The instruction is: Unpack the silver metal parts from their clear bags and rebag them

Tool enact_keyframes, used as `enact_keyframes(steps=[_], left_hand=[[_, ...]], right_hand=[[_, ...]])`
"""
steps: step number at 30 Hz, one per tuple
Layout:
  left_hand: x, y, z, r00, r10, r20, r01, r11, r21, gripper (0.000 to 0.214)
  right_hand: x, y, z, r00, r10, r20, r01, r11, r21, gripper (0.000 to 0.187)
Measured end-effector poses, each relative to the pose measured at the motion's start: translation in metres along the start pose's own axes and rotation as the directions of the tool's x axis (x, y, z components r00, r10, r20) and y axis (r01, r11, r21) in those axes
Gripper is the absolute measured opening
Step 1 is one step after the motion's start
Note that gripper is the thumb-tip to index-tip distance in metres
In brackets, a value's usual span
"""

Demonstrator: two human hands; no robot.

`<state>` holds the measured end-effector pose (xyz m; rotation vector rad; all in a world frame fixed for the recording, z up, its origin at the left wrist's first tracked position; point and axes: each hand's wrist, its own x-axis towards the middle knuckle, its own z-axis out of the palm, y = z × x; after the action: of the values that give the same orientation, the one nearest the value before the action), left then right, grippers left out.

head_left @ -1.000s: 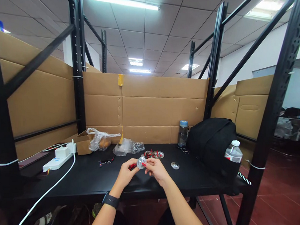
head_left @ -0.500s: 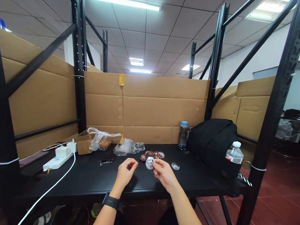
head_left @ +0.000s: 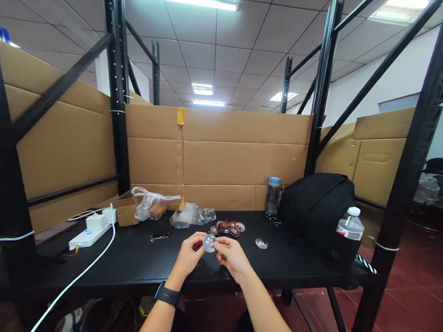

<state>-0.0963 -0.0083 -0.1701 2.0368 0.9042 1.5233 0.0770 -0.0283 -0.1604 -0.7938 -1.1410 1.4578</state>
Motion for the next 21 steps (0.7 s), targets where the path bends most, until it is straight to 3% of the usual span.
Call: enact_keyframes(steps=[2, 5, 7, 9, 11, 12, 15, 18, 21], left_hand=[[0.000, -0.003, -0.001, 0.999, -0.022, -0.033, 0.024, 0.997, 0.068, 0.026], [-0.001, -0.005, -0.002, 0.970, -0.109, -0.218, 0.170, 0.943, 0.286, 0.022], [-0.001, -0.006, -0.002, 0.926, -0.172, -0.336, 0.310, 0.854, 0.417, 0.019], [-0.001, -0.004, 0.000, 0.897, -0.216, -0.384, 0.398, 0.773, 0.494, 0.017], [-0.001, -0.002, 0.002, 0.888, -0.243, -0.391, 0.434, 0.723, 0.537, 0.016], [-0.001, -0.001, 0.004, 0.886, -0.254, -0.388, 0.445, 0.703, 0.555, 0.016], [-0.001, 0.001, 0.006, 0.881, -0.299, -0.366, 0.469, 0.646, 0.602, 0.015], [-0.002, -0.002, 0.006, 0.870, -0.324, -0.371, 0.491, 0.627, 0.604, 0.014], [0.002, 0.006, 0.006, 0.864, -0.287, -0.413, 0.471, 0.749, 0.466, 0.020]], right_hand=[[-0.003, -0.005, -0.002, 0.999, -0.040, 0.031, 0.038, 0.998, 0.044, 0.048], [-0.008, -0.021, -0.027, 0.987, -0.159, 0.014, 0.159, 0.987, 0.008, 0.045], [-0.010, -0.032, -0.060, 0.962, -0.248, -0.112, 0.221, 0.952, -0.212, 0.046], [-0.010, -0.041, -0.100, 0.869, -0.399, -0.291, 0.214, 0.835, -0.508, 0.046], [-0.009, -0.045, -0.140, 0.790, -0.475, -0.387, 0.061, 0.690, -0.722, 0.037], [-0.007, -0.045, -0.157, 0.779, -0.478, -0.406, -0.020, 0.629, -0.777, 0.033], [-0.004, -0.043, -0.188, 0.804, -0.430, -0.410, -0.171, 0.492, -0.853, 0.022], [-0.003, -0.042, -0.194, 0.846, -0.363, -0.391, -0.247, 0.384, -0.890, 0.013], [-0.001, -0.047, -0.183, 0.858, -0.341, -0.383, -0.292, 0.288, -0.912, 0.011]])
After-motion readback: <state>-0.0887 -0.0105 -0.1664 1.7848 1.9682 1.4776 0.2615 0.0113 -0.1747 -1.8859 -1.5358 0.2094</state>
